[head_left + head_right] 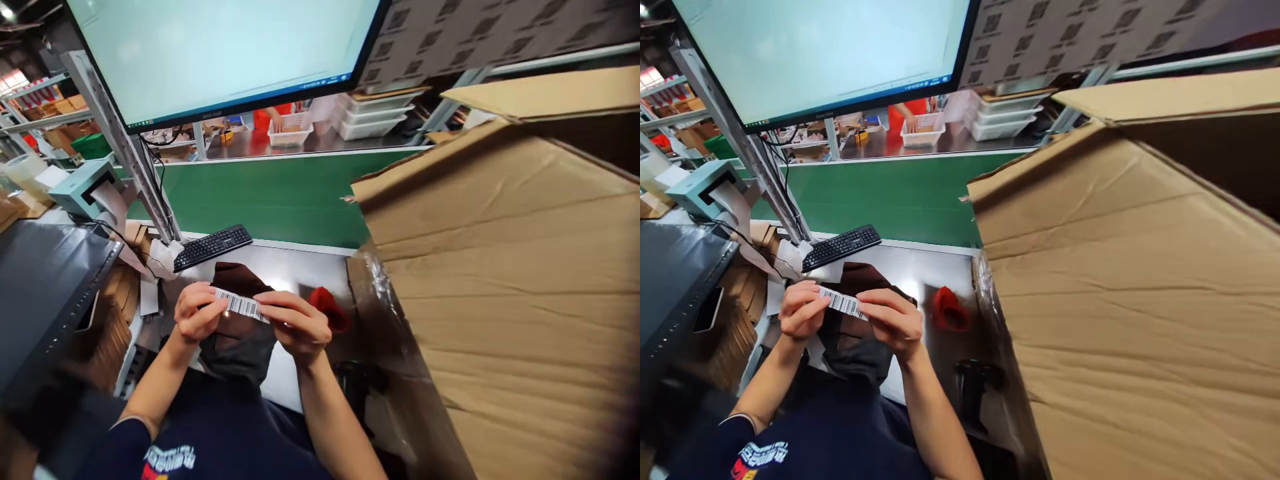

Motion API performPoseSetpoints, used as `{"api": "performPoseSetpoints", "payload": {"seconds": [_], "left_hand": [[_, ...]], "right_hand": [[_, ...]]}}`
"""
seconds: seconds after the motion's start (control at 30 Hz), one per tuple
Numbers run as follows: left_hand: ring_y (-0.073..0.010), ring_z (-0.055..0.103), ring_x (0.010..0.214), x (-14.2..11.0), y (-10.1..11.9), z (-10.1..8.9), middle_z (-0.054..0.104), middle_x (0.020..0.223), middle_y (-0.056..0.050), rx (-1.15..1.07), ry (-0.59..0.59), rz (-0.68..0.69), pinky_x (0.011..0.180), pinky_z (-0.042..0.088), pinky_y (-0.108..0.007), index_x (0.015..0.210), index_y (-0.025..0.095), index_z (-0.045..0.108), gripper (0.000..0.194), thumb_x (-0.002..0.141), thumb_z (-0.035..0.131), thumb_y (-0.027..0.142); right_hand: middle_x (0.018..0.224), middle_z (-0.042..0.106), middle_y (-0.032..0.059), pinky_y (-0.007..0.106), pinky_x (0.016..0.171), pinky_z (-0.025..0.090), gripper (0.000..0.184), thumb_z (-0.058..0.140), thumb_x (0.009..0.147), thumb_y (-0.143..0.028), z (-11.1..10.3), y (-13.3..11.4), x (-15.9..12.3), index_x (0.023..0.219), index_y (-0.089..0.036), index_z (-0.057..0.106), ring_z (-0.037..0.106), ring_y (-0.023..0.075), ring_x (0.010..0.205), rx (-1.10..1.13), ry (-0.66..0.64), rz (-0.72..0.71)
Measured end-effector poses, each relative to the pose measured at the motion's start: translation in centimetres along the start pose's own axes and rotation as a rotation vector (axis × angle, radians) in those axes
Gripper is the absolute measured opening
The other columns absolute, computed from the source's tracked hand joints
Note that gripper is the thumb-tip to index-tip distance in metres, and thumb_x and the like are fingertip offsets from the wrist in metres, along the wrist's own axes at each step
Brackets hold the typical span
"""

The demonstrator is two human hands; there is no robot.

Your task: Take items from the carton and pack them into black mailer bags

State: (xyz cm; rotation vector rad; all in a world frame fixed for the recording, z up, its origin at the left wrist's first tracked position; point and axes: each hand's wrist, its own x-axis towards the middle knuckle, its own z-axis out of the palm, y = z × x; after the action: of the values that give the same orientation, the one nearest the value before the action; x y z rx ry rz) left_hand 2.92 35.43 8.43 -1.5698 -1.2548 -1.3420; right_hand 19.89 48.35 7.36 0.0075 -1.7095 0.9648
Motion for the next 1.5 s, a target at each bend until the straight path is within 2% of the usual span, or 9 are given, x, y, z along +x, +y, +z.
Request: {"api": "performPoseSetpoints", "payload": {"seconds": [0.17,0.37,0.47,0.67,0.77,0.93,1.03,1.27,1.5], "left_hand": [[-0.0241,0.068,0.107,-1.4,-1.5,-1.5,0.067,0.108,-0.006,-0.178,-0.096,-0.205,0.09,0.061,-0.042,0.1,0.029,0.077,0.016,0.091,0.065,0.025],[-0.0221,0.07,0.08,-2.7,-3.6,-3.6,0.073,0.101,-0.011,-0.842,-0.533,-1.255,0.061,0.059,-0.031,0.118,0.019,0.073,0.052,0.084,0.068,0.057],[-0.013,0.061,0.058,-3.3,-3.8,-3.4,0.07,0.077,-0.003,-0.889,-0.614,-1.52,0.053,0.053,-0.024,0.103,0.017,0.073,0.047,0.068,0.087,0.045],[-0.0148,0.064,0.06,-5.2,-2.9,-0.8,0.068,0.069,0.0,-0.71,-0.51,-1.515,0.059,0.054,-0.027,0.081,0.019,0.071,0.028,0.07,0.085,0.04],[-0.0175,0.066,0.064,-6.0,-2.8,0.4,0.069,0.068,-0.001,-0.719,-0.648,-1.457,0.065,0.055,-0.03,0.076,0.02,0.07,0.024,0.076,0.079,0.042],[-0.0219,0.068,0.092,-4.3,-3.7,2.5,0.075,0.101,-0.005,-0.659,-0.867,-1.181,0.086,0.054,-0.034,0.103,0.023,0.074,0.032,0.074,0.083,0.035],[-0.019,0.066,0.085,-2.2,-4.0,4.1,0.073,0.091,-0.003,-0.759,-0.941,-1.135,0.081,0.051,-0.03,0.093,0.021,0.073,0.022,0.081,0.076,0.04],[-0.0146,0.056,0.069,-1.1,-4.2,5.6,0.065,0.073,-0.001,-0.962,-0.995,-1.257,0.069,0.045,-0.026,0.079,0.019,0.072,0.034,0.08,0.077,0.053],[-0.0141,0.057,0.067,-1.1,-4.8,5.0,0.066,0.068,-0.002,-1.012,-0.956,-1.341,0.068,0.046,-0.026,0.073,0.017,0.073,0.035,0.076,0.082,0.051]], "right_hand": [[0.094,0.079,0.0043,0.033,0.07,0.064,0.033,0.059,0.088,-0.01,2.7,-0.7,0.0,0.1,-0.031,0.081,0.076,0.0201,0.082,0.103,0.029,0.186],[0.094,0.08,0.0054,0.035,0.07,0.065,0.028,0.064,0.086,-0.012,5.0,0.2,-2.7,0.096,-0.031,0.082,0.076,0.0207,0.08,-0.025,0.072,0.261],[0.104,0.08,0.0058,0.034,0.074,0.066,0.031,0.064,0.088,-0.012,5.1,0.9,-4.4,0.103,-0.033,0.081,0.077,0.0207,0.086,-0.052,0.06,0.248],[0.103,0.079,0.007,0.039,0.082,0.066,0.041,0.07,0.092,-0.037,5.7,1.8,-6.7,0.131,-0.029,0.068,0.076,0.0221,0.09,0.065,0.212,0.72],[0.09,0.077,0.0036,0.036,0.074,0.066,0.047,0.079,0.084,-0.043,5.6,2.2,-6.7,0.126,-0.028,0.063,0.075,0.0205,0.078,0.078,0.316,0.835],[0.081,0.076,0.0027,0.032,0.067,0.062,0.023,0.077,0.085,-0.045,3.6,2.5,-5.2,0.093,-0.024,0.071,0.073,0.0193,0.071,-0.014,0.184,0.852],[0.09,0.079,0.0038,0.033,0.074,0.062,0.017,0.072,0.089,-0.04,2.6,2.4,-4.1,0.096,-0.026,0.078,0.074,0.0204,0.082,-0.096,0.1,0.773],[0.074,0.07,-0.0014,0.027,0.058,0.053,0.028,0.071,0.088,-0.041,2.2,2.8,-2.9,0.11,-0.025,0.069,0.066,0.0151,0.064,0.159,0.144,0.873],[0.071,0.058,-0.0049,0.023,0.054,0.042,0.032,0.077,0.084,-0.046,2.7,3.1,-2.2,0.089,-0.023,0.054,0.056,0.0104,0.06,0.263,0.136,0.92]]}}
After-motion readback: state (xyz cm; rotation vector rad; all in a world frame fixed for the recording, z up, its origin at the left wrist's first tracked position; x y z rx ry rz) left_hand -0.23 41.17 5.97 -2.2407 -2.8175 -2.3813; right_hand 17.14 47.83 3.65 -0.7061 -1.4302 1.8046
